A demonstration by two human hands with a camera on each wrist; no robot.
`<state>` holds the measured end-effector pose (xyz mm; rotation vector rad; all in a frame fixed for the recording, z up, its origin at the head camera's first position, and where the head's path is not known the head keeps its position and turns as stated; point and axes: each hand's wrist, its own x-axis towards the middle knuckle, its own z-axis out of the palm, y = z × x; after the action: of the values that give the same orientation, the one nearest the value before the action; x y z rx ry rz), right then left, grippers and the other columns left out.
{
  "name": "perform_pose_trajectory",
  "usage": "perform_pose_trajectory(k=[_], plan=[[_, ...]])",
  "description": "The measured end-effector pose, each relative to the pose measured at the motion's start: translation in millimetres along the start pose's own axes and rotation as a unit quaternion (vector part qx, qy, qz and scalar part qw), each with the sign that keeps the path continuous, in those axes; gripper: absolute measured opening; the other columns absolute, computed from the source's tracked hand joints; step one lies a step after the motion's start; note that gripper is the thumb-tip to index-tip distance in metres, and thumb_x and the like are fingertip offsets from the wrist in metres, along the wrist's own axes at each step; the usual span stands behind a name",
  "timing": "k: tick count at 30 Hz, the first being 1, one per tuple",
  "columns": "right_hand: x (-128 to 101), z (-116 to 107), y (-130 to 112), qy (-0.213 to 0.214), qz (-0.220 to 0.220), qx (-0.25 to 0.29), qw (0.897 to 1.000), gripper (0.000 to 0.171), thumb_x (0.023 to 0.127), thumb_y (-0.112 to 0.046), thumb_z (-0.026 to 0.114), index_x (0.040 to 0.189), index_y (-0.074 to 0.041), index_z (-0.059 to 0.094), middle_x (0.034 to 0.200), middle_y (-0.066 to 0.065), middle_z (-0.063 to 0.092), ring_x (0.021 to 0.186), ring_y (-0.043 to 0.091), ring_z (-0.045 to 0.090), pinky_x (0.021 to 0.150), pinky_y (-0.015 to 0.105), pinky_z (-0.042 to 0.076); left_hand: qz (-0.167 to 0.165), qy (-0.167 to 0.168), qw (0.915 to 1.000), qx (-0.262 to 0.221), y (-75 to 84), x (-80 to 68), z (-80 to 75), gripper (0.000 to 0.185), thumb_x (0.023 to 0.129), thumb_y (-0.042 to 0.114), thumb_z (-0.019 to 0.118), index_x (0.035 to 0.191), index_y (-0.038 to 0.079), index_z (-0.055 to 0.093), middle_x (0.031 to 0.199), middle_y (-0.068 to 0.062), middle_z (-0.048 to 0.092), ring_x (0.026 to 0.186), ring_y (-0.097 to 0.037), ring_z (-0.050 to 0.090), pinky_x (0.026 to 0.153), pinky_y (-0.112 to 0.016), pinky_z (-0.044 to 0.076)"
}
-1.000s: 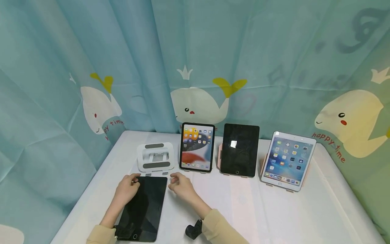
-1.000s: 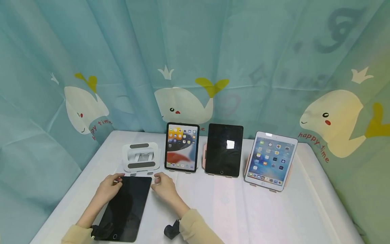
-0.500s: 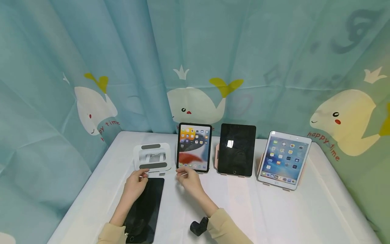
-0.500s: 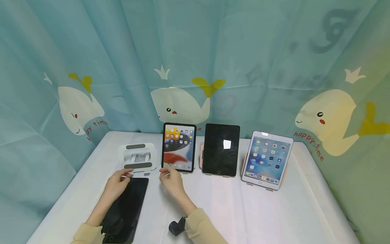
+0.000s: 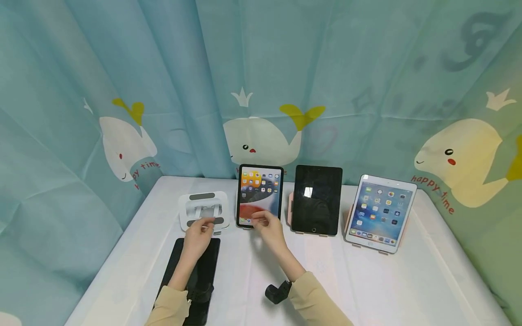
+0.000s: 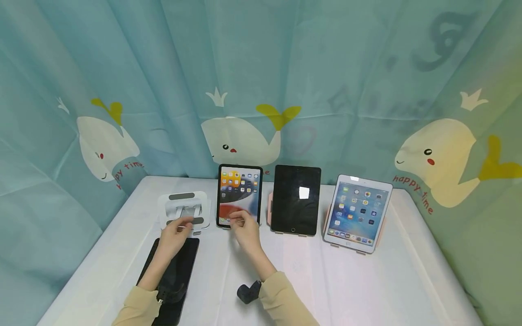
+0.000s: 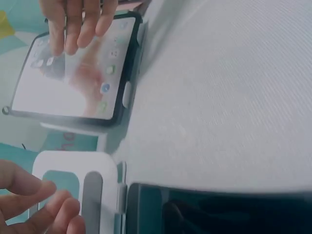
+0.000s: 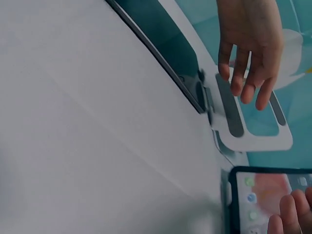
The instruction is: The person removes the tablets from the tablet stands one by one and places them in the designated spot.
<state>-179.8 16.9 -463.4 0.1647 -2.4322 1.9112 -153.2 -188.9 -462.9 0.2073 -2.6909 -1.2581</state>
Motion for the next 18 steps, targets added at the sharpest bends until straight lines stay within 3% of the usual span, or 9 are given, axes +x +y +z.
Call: perform_pose_trajectory(k=[8, 18], plan=[[11, -19, -4, 0.033, 0.012, 0.002, 0.999, 0.016, 0.085, 0.001, 0.061, 0.099, 0.001, 0.069, 0.093, 0.019, 0.069, 0.075, 0.008, 0.054, 0.066, 0.016, 0.044, 0.005, 0.014, 0.9993, -0.034, 12.9, 11.6, 11.2, 0.027, 0.095, 0.009, 0.054, 0.118, 0.001, 0.065, 0.104, -0.019, 0.067, 0.092, -0.028, 0.063, 0.069, -0.027, 0.047], [20, -39, -4, 0.067, 0.014, -0.020, 0.997, 0.015, 0.085, -0.001, 0.063, 0.099, 0.001, 0.070, 0.092, 0.017, 0.070, 0.076, 0.011, 0.058, 0.068, 0.019, 0.045, 0.008, 0.018, 0.9985, -0.051, 29.3, 24.9, 18.1, 0.027, 0.095, 0.011, 0.055, 0.118, 0.002, 0.065, 0.104, -0.017, 0.066, 0.089, -0.027, 0.062, 0.069, -0.026, 0.046]])
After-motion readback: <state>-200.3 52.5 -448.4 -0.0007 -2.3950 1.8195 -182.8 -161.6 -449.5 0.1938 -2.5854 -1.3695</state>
